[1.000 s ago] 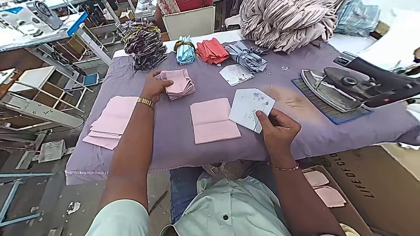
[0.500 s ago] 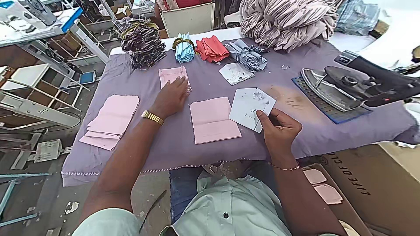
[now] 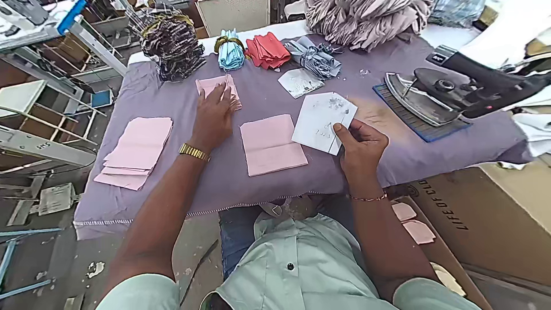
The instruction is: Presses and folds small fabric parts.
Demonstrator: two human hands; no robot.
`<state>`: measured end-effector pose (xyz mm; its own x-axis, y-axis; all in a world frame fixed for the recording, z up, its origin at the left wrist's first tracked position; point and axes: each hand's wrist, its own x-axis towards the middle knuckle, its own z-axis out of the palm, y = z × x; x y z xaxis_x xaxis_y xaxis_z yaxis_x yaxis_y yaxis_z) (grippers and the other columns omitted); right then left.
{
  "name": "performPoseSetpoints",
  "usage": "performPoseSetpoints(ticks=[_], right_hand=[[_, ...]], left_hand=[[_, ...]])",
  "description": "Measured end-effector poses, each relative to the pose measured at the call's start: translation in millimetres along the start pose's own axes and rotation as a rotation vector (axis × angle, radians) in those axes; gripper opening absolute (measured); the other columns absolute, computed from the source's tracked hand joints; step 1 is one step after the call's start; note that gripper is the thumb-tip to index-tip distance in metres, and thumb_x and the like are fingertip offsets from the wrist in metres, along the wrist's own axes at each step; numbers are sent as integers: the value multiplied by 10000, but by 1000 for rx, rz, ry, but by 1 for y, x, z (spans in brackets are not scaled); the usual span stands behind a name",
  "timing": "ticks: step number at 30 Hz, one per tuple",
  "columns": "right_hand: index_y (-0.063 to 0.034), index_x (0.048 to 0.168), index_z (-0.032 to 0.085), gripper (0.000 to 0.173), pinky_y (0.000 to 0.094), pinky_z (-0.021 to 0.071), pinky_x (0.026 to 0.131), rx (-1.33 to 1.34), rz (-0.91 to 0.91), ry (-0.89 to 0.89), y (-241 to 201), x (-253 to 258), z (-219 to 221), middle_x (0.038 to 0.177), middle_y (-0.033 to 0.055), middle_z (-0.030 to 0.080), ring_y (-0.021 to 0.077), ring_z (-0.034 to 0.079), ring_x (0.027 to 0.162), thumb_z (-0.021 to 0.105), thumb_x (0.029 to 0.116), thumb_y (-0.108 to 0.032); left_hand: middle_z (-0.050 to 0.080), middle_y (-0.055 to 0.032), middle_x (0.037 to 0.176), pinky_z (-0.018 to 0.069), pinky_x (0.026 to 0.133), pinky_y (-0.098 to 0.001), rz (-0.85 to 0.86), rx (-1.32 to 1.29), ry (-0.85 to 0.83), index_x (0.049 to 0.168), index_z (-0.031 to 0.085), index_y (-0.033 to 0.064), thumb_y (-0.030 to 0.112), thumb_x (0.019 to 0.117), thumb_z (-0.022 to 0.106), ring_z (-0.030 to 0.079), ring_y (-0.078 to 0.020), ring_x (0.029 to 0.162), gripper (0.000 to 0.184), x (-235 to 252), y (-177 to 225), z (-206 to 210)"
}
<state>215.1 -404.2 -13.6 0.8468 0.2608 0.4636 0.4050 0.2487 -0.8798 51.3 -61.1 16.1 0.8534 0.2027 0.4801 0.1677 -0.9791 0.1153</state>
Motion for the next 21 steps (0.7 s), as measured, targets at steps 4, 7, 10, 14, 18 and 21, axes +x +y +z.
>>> performPoseSetpoints(ticks=[4,7,10,14,18,21], right_hand=[[5,1318,673,348,389,641,870,141,134,-159,-8,3,-7,1116,116,752,209,743,949,680,970,-6],[2,1420,593,501,360,631,907,156,163,-359,-22,0,-7,1210,113,732,198,736,1007,657,931,93],[0,1481,539,614,316,646,845,65,178,-502,-36,-9,3,1201,105,733,173,742,938,681,897,126],[51,1380,617,532,343,660,796,66,243,-506,-28,-8,27,1043,145,761,206,751,843,743,866,102],[59,1303,671,459,318,665,758,-44,262,-557,-14,-7,40,1014,135,781,185,763,813,785,859,48],[3,1263,714,422,242,617,602,-255,228,-565,-18,-11,43,929,61,777,103,705,665,819,857,-35]], left_hand=[[727,-89,1217,580,976,-365,7,-358,142,1257,722,59,194,1045,582,697,-152,1103,288,-35,43,-29],[729,-70,1138,620,905,-346,-9,-480,23,1200,724,37,176,1008,631,714,-130,1008,254,-76,80,-36],[721,-41,1138,570,932,-349,2,-494,-3,1159,769,81,237,956,727,662,-143,1078,260,-110,104,-29],[708,-23,1152,547,950,-342,-7,-507,-6,1095,804,125,222,951,737,626,-152,1120,186,-130,110,-18],[721,-17,1151,567,940,-333,-19,-541,11,1008,815,120,169,948,724,645,-143,1118,119,-130,106,-18],[731,-18,1131,568,929,-335,-37,-545,36,1021,807,107,187,929,755,655,-146,1100,132,-129,107,-17]])
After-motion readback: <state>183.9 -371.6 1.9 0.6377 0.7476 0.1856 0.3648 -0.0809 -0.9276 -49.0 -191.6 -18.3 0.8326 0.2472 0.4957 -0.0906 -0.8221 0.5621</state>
